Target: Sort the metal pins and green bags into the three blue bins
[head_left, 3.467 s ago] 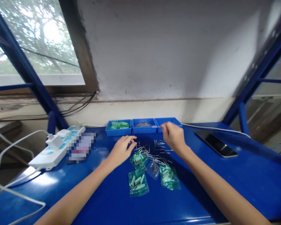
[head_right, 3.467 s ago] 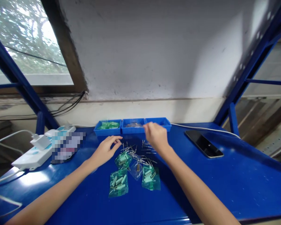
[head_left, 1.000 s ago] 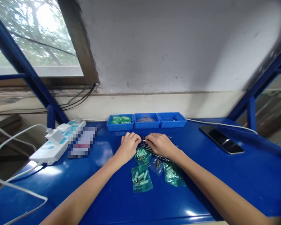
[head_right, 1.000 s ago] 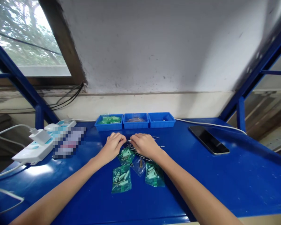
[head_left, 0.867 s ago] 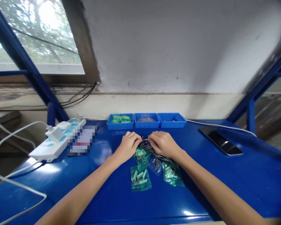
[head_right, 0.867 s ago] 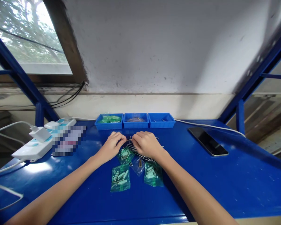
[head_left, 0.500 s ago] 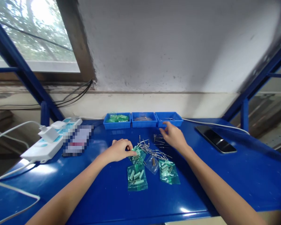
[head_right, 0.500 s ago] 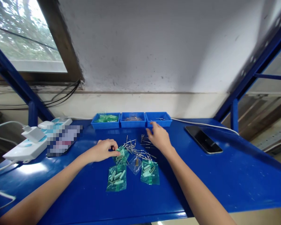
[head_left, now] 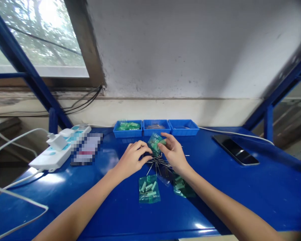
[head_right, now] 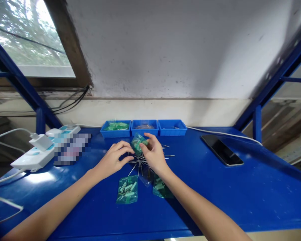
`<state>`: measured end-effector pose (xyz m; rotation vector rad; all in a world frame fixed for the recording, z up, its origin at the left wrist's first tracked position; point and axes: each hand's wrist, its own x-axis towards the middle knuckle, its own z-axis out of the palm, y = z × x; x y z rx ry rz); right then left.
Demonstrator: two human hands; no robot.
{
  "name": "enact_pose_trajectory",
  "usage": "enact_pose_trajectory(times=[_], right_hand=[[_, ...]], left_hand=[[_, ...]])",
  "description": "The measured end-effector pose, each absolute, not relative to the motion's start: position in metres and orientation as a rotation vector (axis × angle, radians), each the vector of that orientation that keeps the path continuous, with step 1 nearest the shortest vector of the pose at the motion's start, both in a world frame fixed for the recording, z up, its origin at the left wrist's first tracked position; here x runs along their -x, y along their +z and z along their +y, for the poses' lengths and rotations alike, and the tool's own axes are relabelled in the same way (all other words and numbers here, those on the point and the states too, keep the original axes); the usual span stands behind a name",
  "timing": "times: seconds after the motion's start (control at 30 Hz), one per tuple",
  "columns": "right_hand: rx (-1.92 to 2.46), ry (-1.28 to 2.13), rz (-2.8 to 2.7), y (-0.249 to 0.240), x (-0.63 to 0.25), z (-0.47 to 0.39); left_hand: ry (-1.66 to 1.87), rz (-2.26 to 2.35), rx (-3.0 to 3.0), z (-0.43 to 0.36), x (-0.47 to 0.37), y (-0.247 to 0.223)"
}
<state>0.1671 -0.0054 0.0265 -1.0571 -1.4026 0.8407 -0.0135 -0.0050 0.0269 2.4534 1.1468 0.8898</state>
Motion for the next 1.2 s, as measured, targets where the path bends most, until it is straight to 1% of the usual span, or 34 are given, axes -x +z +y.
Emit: enact_pose_trajectory(times=[0.1, 0.2, 0.37, 0.43, 0.5, 0.57, 0.63, 0.67, 0.7, 0.73, 0.77, 0.83, 0.87, 0.93, 0.97, 1.03, 1.2], right_hand=[[1.018, 0.483, -1.642, 0.028, -0.168, -0.011], [0.832, 0.146, -1.911, 0.027, -0.166, -0.016], [0.687, -0.196, -2.071, 0.025, -0.166, -0.015], [0.657, -0.285, -2.114, 0.027, -0.167, -0.015], [0.670, -0.333, -2.148, 0.030, -0.168, -0.017], [0.742, -0.329, -2.145, 0.032, -0.170, -0.017], [0.832, -0.301, -2.103, 0.033, -0.173, -0.015], [0.872, -0.288, -2.076, 0.034, -0.176, -0.014], [0.907, -0.277, -2.050, 0.034, -0.179, -0.011], [0.939, -0.266, -2.026, 0.033, -0.183, -0.008], [0.971, -0.253, -2.003, 0.032, -0.186, -0.005], [1.027, -0.214, -1.977, 0.030, -0.193, 0.002], [1.050, -0.191, -1.975, 0.029, -0.197, 0.004], [1.087, -0.151, -1.974, 0.026, -0.201, 0.009], [1.106, -0.139, -1.963, 0.025, -0.203, 0.010], [1.153, -0.122, -1.915, 0.022, -0.203, 0.011], [1.230, -0.103, -1.852, 0.020, -0.198, 0.008]], left_hand=[[0.948, 1.121, -2.016, 0.000, 0.010, 0.023], [1.002, 1.049, -1.575, 0.003, 0.010, 0.028], [1.044, 1.004, -1.309, 0.001, 0.015, 0.048], [1.015, 1.044, -1.334, 0.000, 0.015, 0.055], [1.081, 1.113, -1.472, 0.006, 0.015, 0.065], [1.328, 1.241, -1.693, 0.019, 0.020, 0.078], [1.662, 1.425, -1.924, 0.040, 0.030, 0.092], [1.775, 1.532, -2.042, 0.051, 0.036, 0.098], [1.808, 1.620, -2.160, 0.061, 0.043, 0.101], [1.712, 1.687, -2.309, 0.068, 0.048, 0.102], [1.529, 1.737, -2.453, 0.073, 0.051, 0.100], [1.040, 1.715, -2.667, 0.071, 0.054, 0.086], [0.814, 1.632, -2.725, 0.065, 0.053, 0.076], [0.457, 1.325, -2.787, 0.049, 0.051, 0.054], [0.355, 1.215, -2.787, 0.040, 0.050, 0.044], [0.270, 1.127, -2.776, 0.028, 0.051, 0.028], [0.277, 1.301, -2.677, 0.025, 0.058, 0.017]])
